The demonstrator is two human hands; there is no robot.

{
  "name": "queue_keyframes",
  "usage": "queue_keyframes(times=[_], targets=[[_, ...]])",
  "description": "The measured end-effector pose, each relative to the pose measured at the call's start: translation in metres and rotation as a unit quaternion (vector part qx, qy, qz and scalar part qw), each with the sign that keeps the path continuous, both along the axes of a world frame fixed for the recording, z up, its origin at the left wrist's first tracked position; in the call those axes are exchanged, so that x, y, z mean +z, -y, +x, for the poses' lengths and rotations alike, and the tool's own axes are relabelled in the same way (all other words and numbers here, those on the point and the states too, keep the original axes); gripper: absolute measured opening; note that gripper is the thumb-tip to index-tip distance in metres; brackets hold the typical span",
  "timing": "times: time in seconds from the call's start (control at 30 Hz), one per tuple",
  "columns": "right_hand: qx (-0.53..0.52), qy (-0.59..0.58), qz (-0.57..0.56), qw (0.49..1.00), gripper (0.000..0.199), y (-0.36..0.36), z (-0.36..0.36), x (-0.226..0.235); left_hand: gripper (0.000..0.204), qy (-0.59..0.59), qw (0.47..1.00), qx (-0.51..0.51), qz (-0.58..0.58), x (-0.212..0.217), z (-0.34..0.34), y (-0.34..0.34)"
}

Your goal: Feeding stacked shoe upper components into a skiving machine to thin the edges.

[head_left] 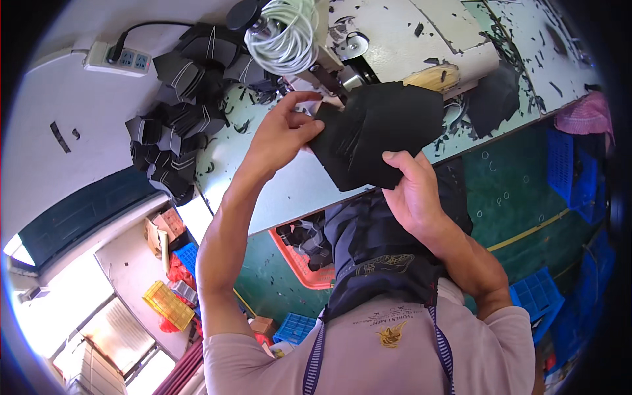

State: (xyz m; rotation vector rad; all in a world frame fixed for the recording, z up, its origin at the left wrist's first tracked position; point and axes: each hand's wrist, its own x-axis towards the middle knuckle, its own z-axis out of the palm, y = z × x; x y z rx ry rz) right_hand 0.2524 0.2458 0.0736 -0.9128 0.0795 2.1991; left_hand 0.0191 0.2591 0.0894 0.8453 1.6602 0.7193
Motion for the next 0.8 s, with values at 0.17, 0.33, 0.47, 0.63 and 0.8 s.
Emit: queue_keyframes(times=[0.17, 0.33, 0.47, 0.63, 0.8], targets=[[-0.024, -0.025, 0.012, 0.999, 0.033, 0.010, -0.005, 0.007, 0.028, -0.096, 0.995, 0.019, -0.034, 0.008, 0.012, -0.005], [-0.016, -0.040, -0.005, 0.999, 0.034, 0.015, -0.010, 0.011, 0.025, -0.133, 0.991, 0.008, -0.013, 0.000, 0.010, -0.013], [-0.019, -0.055, -0.001, 0.998, 0.035, 0.017, -0.013, 0.013, 0.025, -0.183, 0.982, -0.037, -0.033, 0.006, 0.006, -0.022], [-0.047, -0.016, 0.007, 0.999, 0.033, 0.005, -0.011, 0.005, 0.026, -0.197, 0.980, -0.011, -0.024, -0.003, 0.026, -0.025], [0.096, 0.078, 0.167, 0.978, 0.035, -0.014, 0.026, 0.012, 0.022, -0.007, 0.993, 0.100, 0.061, 0.023, 0.024, 0.022]])
